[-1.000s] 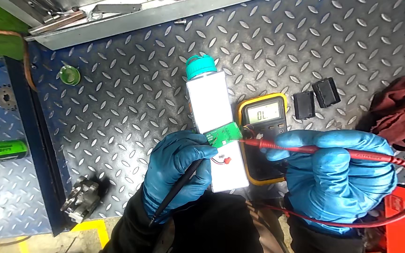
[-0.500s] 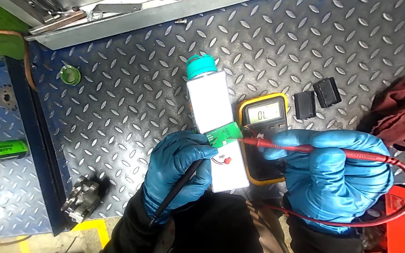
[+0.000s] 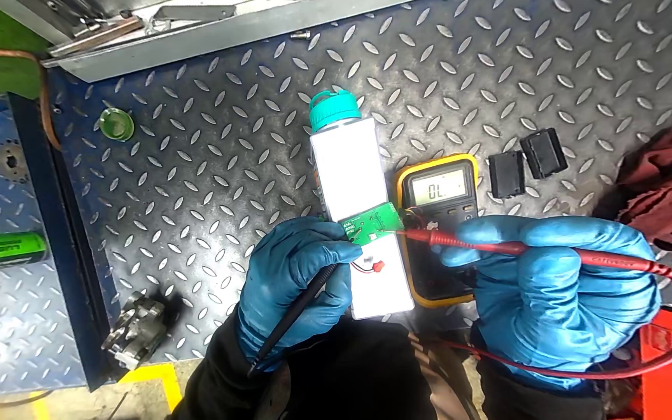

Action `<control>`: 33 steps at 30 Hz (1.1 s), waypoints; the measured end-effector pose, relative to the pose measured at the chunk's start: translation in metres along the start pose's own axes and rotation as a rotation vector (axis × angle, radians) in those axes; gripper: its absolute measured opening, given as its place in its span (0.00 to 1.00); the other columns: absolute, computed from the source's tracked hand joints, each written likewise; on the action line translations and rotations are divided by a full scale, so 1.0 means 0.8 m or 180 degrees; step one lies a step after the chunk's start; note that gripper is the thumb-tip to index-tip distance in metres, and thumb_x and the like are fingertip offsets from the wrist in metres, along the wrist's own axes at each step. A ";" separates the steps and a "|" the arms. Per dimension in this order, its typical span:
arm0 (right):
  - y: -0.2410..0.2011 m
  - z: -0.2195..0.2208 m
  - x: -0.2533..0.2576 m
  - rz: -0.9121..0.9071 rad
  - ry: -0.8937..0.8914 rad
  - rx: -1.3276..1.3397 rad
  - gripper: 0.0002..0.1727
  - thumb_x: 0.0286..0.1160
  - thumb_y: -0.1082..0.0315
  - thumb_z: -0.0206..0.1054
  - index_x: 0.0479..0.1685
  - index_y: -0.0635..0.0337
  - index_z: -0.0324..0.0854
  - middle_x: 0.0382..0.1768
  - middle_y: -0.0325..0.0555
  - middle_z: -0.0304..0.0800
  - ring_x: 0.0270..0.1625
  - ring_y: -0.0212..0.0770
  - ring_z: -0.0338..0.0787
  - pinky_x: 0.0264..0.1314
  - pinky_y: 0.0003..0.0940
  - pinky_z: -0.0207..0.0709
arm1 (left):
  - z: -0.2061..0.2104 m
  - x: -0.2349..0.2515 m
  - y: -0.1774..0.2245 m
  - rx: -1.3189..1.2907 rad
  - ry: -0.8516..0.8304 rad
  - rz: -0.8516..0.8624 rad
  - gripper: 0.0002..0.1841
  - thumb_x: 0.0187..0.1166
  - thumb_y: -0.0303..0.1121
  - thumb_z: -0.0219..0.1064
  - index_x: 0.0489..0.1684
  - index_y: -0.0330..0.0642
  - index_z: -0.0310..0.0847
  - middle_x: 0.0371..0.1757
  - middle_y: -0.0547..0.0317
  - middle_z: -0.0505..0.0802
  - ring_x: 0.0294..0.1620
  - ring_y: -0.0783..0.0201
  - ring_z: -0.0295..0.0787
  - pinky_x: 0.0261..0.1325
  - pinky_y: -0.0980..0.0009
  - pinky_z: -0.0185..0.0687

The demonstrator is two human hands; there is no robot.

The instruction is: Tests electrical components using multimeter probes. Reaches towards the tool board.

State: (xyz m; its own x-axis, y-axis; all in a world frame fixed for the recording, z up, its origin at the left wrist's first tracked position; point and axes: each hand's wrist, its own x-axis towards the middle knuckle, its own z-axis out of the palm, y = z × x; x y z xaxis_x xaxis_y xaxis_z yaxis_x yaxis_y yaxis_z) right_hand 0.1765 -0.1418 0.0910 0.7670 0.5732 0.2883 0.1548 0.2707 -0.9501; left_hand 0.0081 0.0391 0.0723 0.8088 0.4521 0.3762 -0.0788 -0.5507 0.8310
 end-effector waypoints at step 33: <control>0.000 -0.001 0.001 -0.0012 -0.0030 0.0043 0.09 0.89 0.67 0.60 0.57 0.52 0.83 0.48 0.45 0.97 0.45 0.46 0.98 0.48 0.39 0.95 | -0.001 0.005 0.002 0.0058 -0.0019 -0.0026 0.08 0.74 0.28 0.67 0.42 0.40 0.93 0.43 0.55 0.98 0.54 0.60 0.95 0.73 0.53 0.83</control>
State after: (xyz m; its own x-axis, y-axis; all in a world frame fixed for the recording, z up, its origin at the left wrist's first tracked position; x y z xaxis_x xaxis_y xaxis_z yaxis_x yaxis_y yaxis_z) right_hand 0.1775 -0.1421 0.0913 0.7605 0.5795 0.2930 0.1492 0.2833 -0.9474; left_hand 0.0105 0.0406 0.0752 0.8128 0.4523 0.3671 -0.0617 -0.5598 0.8263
